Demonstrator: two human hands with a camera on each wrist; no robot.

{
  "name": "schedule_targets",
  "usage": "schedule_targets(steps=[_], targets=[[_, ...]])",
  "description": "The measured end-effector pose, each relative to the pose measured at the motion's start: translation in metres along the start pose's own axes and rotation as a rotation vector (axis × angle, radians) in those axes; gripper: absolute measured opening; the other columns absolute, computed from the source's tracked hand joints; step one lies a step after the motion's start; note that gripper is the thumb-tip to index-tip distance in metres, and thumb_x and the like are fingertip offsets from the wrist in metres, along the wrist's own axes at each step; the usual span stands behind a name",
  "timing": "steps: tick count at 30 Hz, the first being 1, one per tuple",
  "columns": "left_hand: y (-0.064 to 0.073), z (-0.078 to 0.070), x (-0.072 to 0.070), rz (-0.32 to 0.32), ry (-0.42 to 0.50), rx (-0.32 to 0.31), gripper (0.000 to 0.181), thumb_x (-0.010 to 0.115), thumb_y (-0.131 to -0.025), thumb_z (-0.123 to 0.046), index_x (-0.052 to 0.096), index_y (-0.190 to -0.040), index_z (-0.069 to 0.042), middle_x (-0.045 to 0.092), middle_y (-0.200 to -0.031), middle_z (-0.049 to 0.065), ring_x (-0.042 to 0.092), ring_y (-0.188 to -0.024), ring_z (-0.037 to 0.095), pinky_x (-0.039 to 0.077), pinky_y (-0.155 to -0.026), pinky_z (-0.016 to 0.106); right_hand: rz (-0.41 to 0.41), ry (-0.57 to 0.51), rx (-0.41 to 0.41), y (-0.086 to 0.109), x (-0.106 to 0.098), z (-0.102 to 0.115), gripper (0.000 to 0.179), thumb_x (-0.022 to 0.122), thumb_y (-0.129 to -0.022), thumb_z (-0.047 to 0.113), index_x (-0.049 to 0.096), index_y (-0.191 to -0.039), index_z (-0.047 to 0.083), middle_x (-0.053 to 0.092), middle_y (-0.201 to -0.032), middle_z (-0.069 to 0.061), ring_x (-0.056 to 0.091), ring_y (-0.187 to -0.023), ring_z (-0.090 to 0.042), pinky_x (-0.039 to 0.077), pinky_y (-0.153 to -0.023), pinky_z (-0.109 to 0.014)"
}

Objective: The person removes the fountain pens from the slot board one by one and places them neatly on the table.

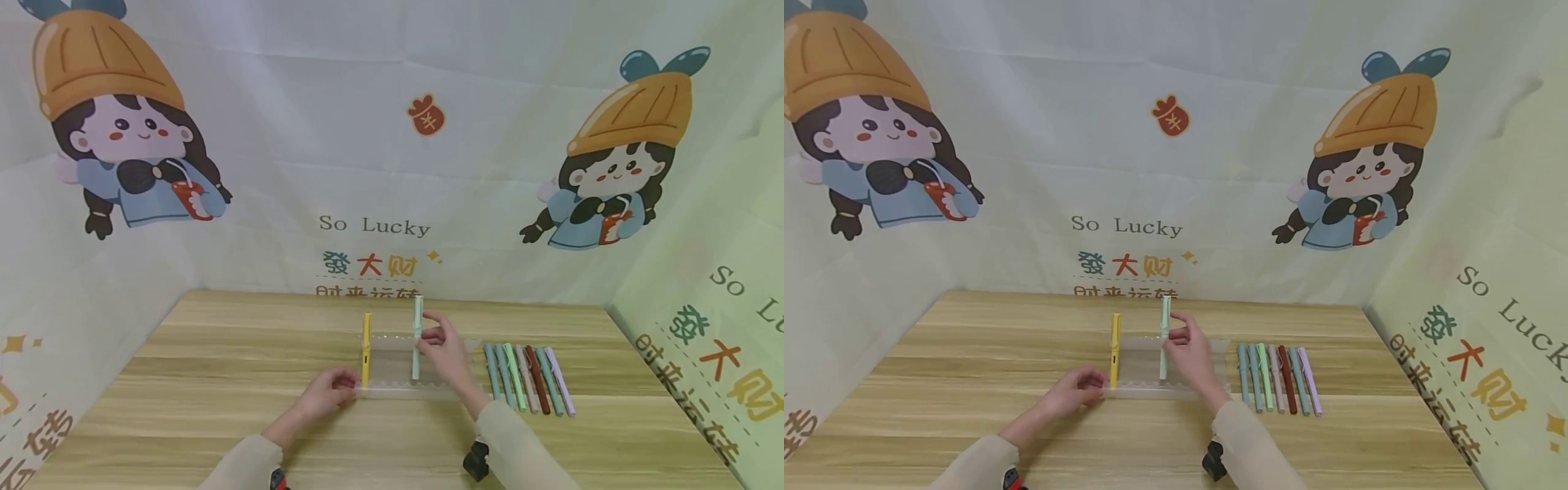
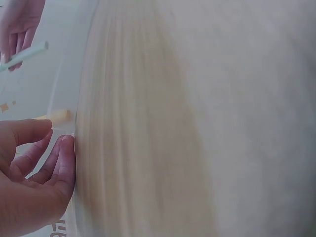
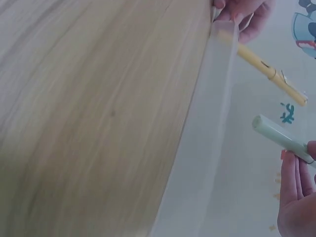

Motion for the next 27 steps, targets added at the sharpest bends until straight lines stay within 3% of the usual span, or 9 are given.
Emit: schedule_targets(steps=[3, 10, 16, 27], targets=[[0.000, 0.000, 0.000, -0.005, 0.005, -0.008, 0.019, 0.055, -0.080, 0.005, 0.052, -0.097, 0.013, 0.056, -0.085, 0.011, 0.053, -0.076, 0.019, 0.048, -0.061, 0.030, -0.008, 0.028, -0.022, 0.003, -0.011, 0.007, 0.044, 0.058, -0.077, -0.009, 0.046, -0.119, -0.003, 0.058, -0.087, -0.026, 0.058, -0.078, -0.032, 0.050, -0.063, -0.031], [-0.002, 0.003, 0.000, 0.001, 0.009, -0.008, 0.020, 0.055, -0.080, 0.006, 0.051, -0.098, 0.014, 0.056, -0.087, 0.013, 0.053, -0.078, 0.022, 0.048, -0.063, 0.035, -0.024, 0.118, -0.001, -0.005, -0.042, -0.013, 0.047, 0.060, -0.079, -0.002, 0.046, -0.122, 0.006, 0.060, -0.088, -0.014, 0.058, -0.079, -0.023, 0.050, -0.064, -0.029], [-0.002, 0.004, 0.000, 0.000, 0.005, -0.004, 0.019, 0.055, -0.080, 0.007, 0.051, -0.097, 0.015, 0.056, -0.086, 0.013, 0.054, -0.078, 0.024, 0.049, -0.064, 0.037, -0.036, 0.191, 0.033, -0.005, -0.069, -0.016, 0.049, 0.061, -0.080, 0.002, 0.044, -0.125, 0.010, 0.059, -0.091, -0.013, 0.057, -0.083, -0.024, 0.050, -0.064, -0.030], [0.000, -0.002, 0.000, 0.006, -0.005, 0.013, 0.019, 0.055, -0.079, 0.007, 0.052, -0.097, 0.014, 0.056, -0.085, 0.012, 0.053, -0.076, 0.021, 0.048, -0.062, 0.032, -0.026, 0.255, 0.051, 0.007, -0.113, -0.026, 0.048, 0.060, -0.082, 0.006, 0.041, -0.126, 0.005, 0.057, -0.094, -0.016, 0.056, -0.079, -0.022, 0.050, -0.065, -0.039]])
Point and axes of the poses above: each hand's wrist, its own y-axis away from the middle knuckle, its own x-axis out of the palm, z = x × y, the point moved 3 cm from there along -y, towards the middle knuckle
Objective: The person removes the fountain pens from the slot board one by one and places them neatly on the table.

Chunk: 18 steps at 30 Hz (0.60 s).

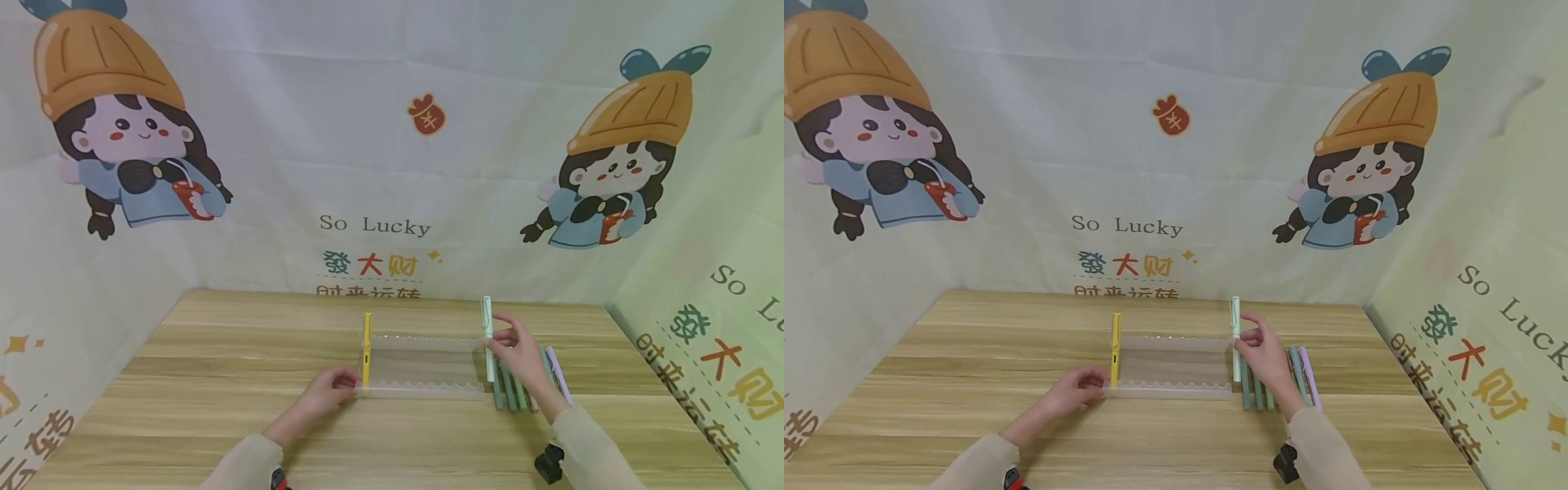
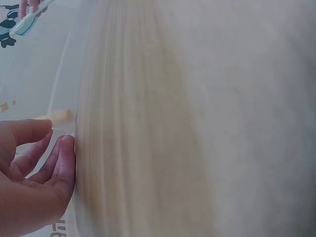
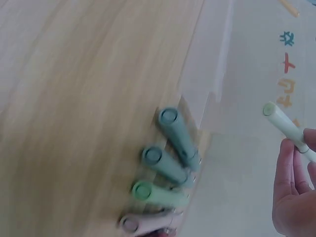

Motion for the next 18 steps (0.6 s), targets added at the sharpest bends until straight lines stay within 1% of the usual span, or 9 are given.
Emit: schedule_targets(steps=[3, 9, 12, 14, 18], targets=[[0.000, 0.001, -0.001, 0.000, 0.003, -0.004, 0.019, 0.055, -0.079, 0.007, 0.052, -0.097, 0.014, 0.056, -0.085, 0.012, 0.053, -0.076, 0.020, 0.048, -0.062, 0.031, 0.013, 0.013, -0.006, 0.003, -0.010, -0.006, 0.048, 0.059, -0.083, 0.006, 0.039, -0.127, 0.003, 0.056, -0.095, -0.018, 0.057, -0.078, -0.021, 0.050, -0.066, -0.038], [0.000, 0.000, -0.001, -0.004, -0.001, -0.002, 0.020, 0.055, -0.079, 0.008, 0.052, -0.097, 0.014, 0.056, -0.085, 0.012, 0.054, -0.077, 0.022, 0.048, -0.062, 0.032, -0.003, 0.014, -0.029, 0.008, -0.033, -0.014, 0.047, 0.059, -0.083, 0.003, 0.039, -0.125, -0.001, 0.055, -0.095, -0.021, 0.055, -0.075, -0.017, 0.050, -0.064, -0.037], [-0.001, 0.000, -0.001, -0.001, -0.005, 0.002, 0.019, 0.055, -0.079, 0.008, 0.052, -0.097, 0.014, 0.056, -0.085, 0.012, 0.054, -0.078, 0.022, 0.048, -0.063, 0.032, -0.004, 0.038, -0.029, 0.011, -0.043, -0.017, 0.047, 0.058, -0.083, 0.004, 0.039, -0.125, -0.001, 0.055, -0.095, -0.021, 0.054, -0.075, -0.016, 0.050, -0.063, -0.037], [-0.001, 0.001, -0.001, 0.000, -0.009, 0.007, 0.019, 0.055, -0.078, 0.008, 0.052, -0.096, 0.014, 0.056, -0.085, 0.012, 0.054, -0.078, 0.023, 0.049, -0.063, 0.033, 0.001, 0.061, -0.020, 0.013, -0.048, -0.020, 0.047, 0.058, -0.083, 0.005, 0.039, -0.126, -0.001, 0.055, -0.095, -0.021, 0.054, -0.076, -0.017, 0.050, -0.063, -0.035], [0.000, 0.001, -0.001, 0.002, -0.010, 0.010, 0.019, 0.056, -0.079, 0.007, 0.051, -0.096, 0.015, 0.057, -0.086, 0.013, 0.054, -0.079, 0.025, 0.049, -0.063, 0.035, 0.013, 0.088, -0.010, 0.017, -0.058, -0.024, 0.046, 0.057, -0.084, 0.005, 0.039, -0.126, -0.002, 0.056, -0.095, -0.023, 0.056, -0.078, -0.025, 0.050, -0.063, -0.033]])
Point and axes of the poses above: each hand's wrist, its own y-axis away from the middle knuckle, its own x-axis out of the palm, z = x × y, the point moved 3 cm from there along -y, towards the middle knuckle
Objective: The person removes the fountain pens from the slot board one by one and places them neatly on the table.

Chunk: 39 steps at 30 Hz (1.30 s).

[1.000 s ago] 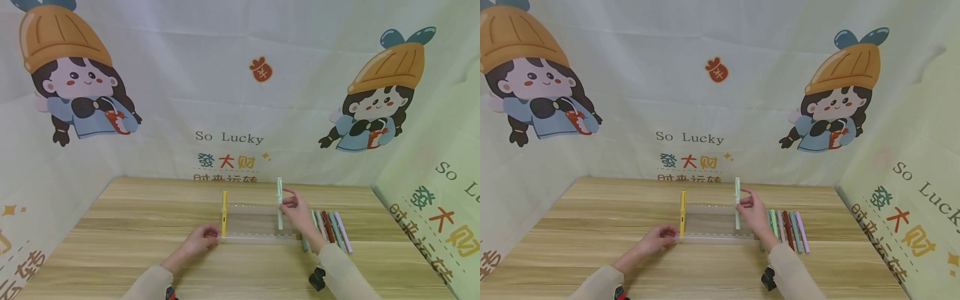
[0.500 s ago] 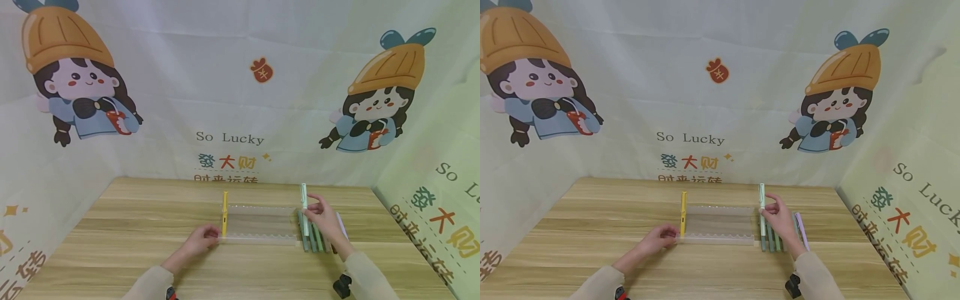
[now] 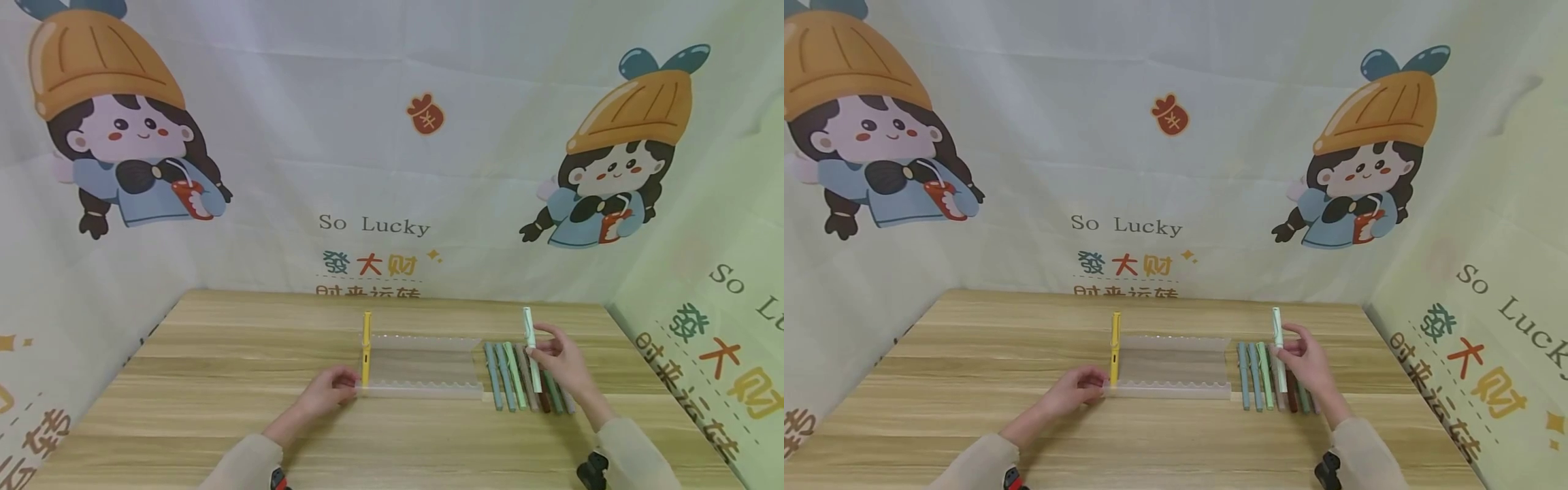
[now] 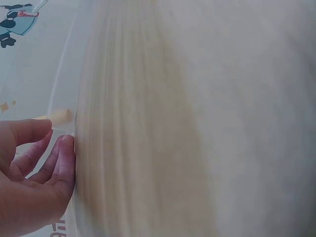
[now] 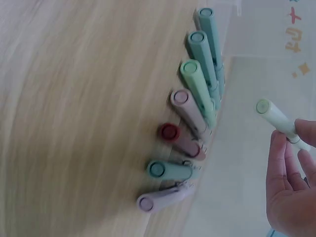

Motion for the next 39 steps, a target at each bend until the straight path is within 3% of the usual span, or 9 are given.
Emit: schedule_targets(steps=[16, 23, 32, 39], targets=[[0.000, 0.000, -0.001, 0.007, 0.012, -0.001, 0.019, 0.056, -0.079, 0.007, 0.052, -0.096, 0.014, 0.057, -0.085, 0.014, 0.054, -0.077, 0.020, 0.048, -0.061, 0.029, 0.022, 0.081, 0.111, 0.014, -0.031, -0.031, 0.042, 0.053, -0.084, -0.001, 0.037, -0.122, -0.011, 0.055, -0.091, -0.026, 0.056, -0.075, -0.030, 0.050, -0.059, -0.033], [0.000, 0.001, -0.001, 0.003, 0.011, -0.004, 0.019, 0.056, -0.078, 0.008, 0.052, -0.096, 0.014, 0.056, -0.085, 0.012, 0.054, -0.077, 0.022, 0.049, -0.062, 0.031, -0.003, 0.222, 0.180, 0.019, -0.043, -0.044, 0.041, 0.055, -0.082, 0.004, 0.040, -0.118, -0.012, 0.055, -0.091, -0.029, 0.056, -0.073, -0.028, 0.047, -0.057, -0.032], [-0.001, 0.001, -0.001, 0.003, -0.005, 0.007, 0.019, 0.056, -0.078, 0.007, 0.052, -0.096, 0.014, 0.057, -0.085, 0.012, 0.054, -0.077, 0.022, 0.048, -0.060, 0.030, 0.004, 0.313, 0.208, 0.016, -0.048, -0.058, 0.039, 0.058, -0.079, 0.003, 0.045, -0.111, -0.014, 0.058, -0.084, -0.026, 0.057, -0.071, -0.029, 0.046, -0.056, -0.032], [-0.001, 0.000, -0.002, 0.005, -0.007, 0.003, 0.019, 0.056, -0.079, 0.007, 0.052, -0.096, 0.014, 0.056, -0.085, 0.013, 0.054, -0.075, 0.020, 0.048, -0.059, 0.029, 0.041, 0.388, 0.268, 0.010, -0.046, -0.066, 0.040, 0.057, -0.078, 0.007, 0.046, -0.111, -0.013, 0.057, -0.087, -0.028, 0.056, -0.072, -0.030, 0.046, -0.058, -0.035]])
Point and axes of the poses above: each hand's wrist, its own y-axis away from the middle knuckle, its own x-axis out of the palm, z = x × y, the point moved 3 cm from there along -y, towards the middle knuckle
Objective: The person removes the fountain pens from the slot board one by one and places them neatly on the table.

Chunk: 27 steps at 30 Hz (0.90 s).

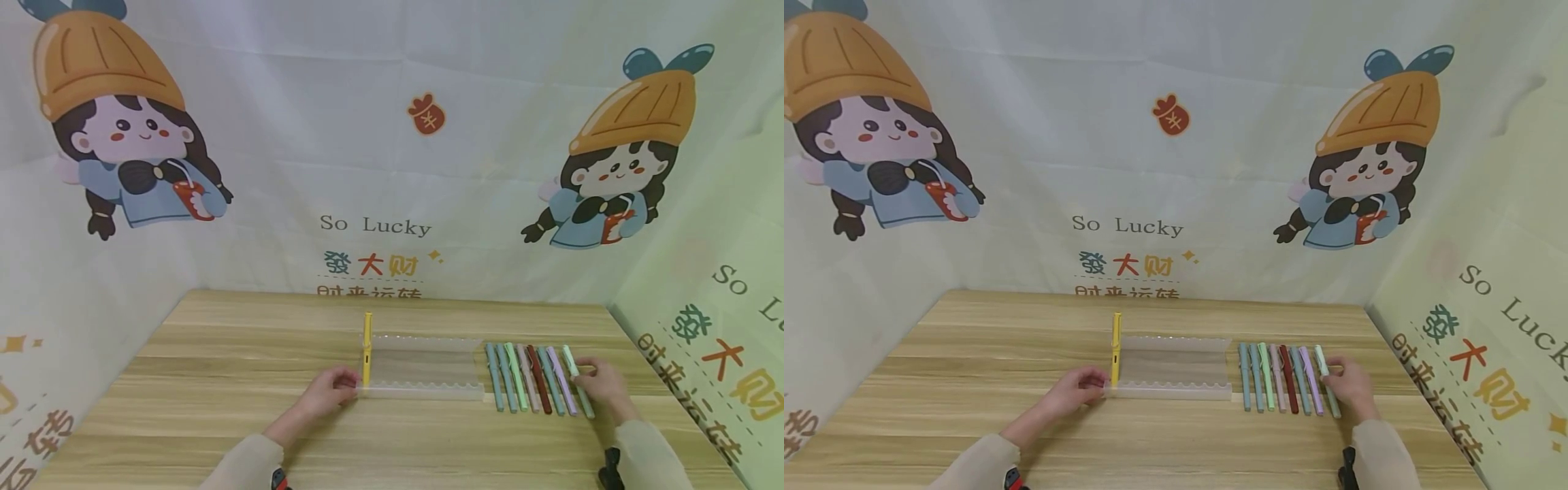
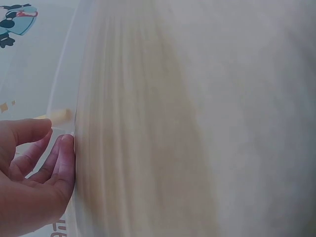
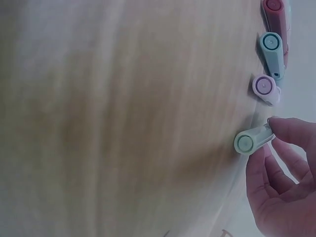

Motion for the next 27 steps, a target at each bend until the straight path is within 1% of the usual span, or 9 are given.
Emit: schedule_targets(steps=[4, 8, 17, 20, 22, 25, 27], targets=[[0.001, -0.001, -0.001, 0.004, 0.003, 0.012, 0.019, 0.056, -0.079, 0.007, 0.052, -0.096, 0.015, 0.056, -0.085, 0.015, 0.054, -0.076, 0.022, 0.049, -0.060, 0.031, 0.015, 0.037, 0.012, -0.003, 0.001, 0.001, 0.039, 0.056, -0.078, 0.009, 0.047, -0.110, -0.012, 0.056, -0.090, -0.029, 0.055, -0.075, -0.034, 0.045, -0.063, -0.041], [0.001, -0.002, -0.001, 0.002, 0.006, 0.007, 0.019, 0.056, -0.079, 0.007, 0.052, -0.096, 0.015, 0.056, -0.085, 0.016, 0.054, -0.076, 0.022, 0.048, -0.059, 0.031, 0.029, 0.059, 0.014, -0.005, 0.001, 0.002, 0.038, 0.056, -0.078, 0.010, 0.048, -0.108, -0.012, 0.055, -0.093, -0.030, 0.053, -0.081, -0.039, 0.043, -0.067, -0.045], [0.000, 0.000, -0.001, 0.002, 0.006, 0.016, 0.019, 0.056, -0.079, 0.007, 0.051, -0.096, 0.015, 0.057, -0.086, 0.017, 0.054, -0.077, 0.025, 0.049, -0.060, 0.035, 0.014, 0.043, 0.009, -0.006, 0.002, 0.001, 0.038, 0.056, -0.079, 0.011, 0.049, -0.108, -0.012, 0.054, -0.095, -0.032, 0.052, -0.084, -0.041, 0.044, -0.068, -0.046], [-0.001, 0.001, 0.000, 0.000, 0.004, 0.013, 0.019, 0.056, -0.079, 0.007, 0.051, -0.096, 0.015, 0.057, -0.086, 0.016, 0.054, -0.077, 0.025, 0.049, -0.060, 0.034, -0.002, 0.035, 0.010, -0.005, 0.002, 0.001, 0.038, 0.056, -0.080, 0.012, 0.048, -0.108, -0.012, 0.053, -0.095, -0.032, 0.053, -0.081, -0.039, 0.044, -0.067, -0.045], [-0.002, 0.003, 0.000, -0.002, -0.002, 0.013, 0.019, 0.056, -0.079, 0.007, 0.052, -0.095, 0.015, 0.057, -0.085, 0.016, 0.054, -0.077, 0.025, 0.049, -0.060, 0.035, -0.019, 0.017, 0.006, -0.003, 0.001, 0.002, 0.038, 0.056, -0.081, 0.011, 0.048, -0.109, -0.013, 0.053, -0.094, -0.033, 0.056, -0.075, -0.034, 0.046, -0.064, -0.042], [-0.001, 0.003, 0.000, -0.005, 0.000, 0.008, 0.019, 0.056, -0.079, 0.007, 0.052, -0.095, 0.014, 0.057, -0.085, 0.014, 0.055, -0.077, 0.024, 0.049, -0.060, 0.034, -0.061, -0.004, -0.034, 0.001, 0.001, 0.007, 0.037, 0.055, -0.082, 0.009, 0.047, -0.109, -0.014, 0.055, -0.090, -0.031, 0.058, -0.066, -0.028, 0.048, -0.057, -0.036], [-0.001, 0.002, 0.000, -0.008, 0.000, 0.004, 0.019, 0.056, -0.078, 0.007, 0.052, -0.096, 0.014, 0.057, -0.085, 0.013, 0.055, -0.076, 0.024, 0.049, -0.060, 0.034, -0.097, -0.007, -0.072, 0.004, 0.002, 0.011, 0.036, 0.055, -0.082, 0.008, 0.047, -0.110, -0.014, 0.057, -0.088, -0.028, 0.059, -0.066, -0.028, 0.047, -0.056, -0.034]])
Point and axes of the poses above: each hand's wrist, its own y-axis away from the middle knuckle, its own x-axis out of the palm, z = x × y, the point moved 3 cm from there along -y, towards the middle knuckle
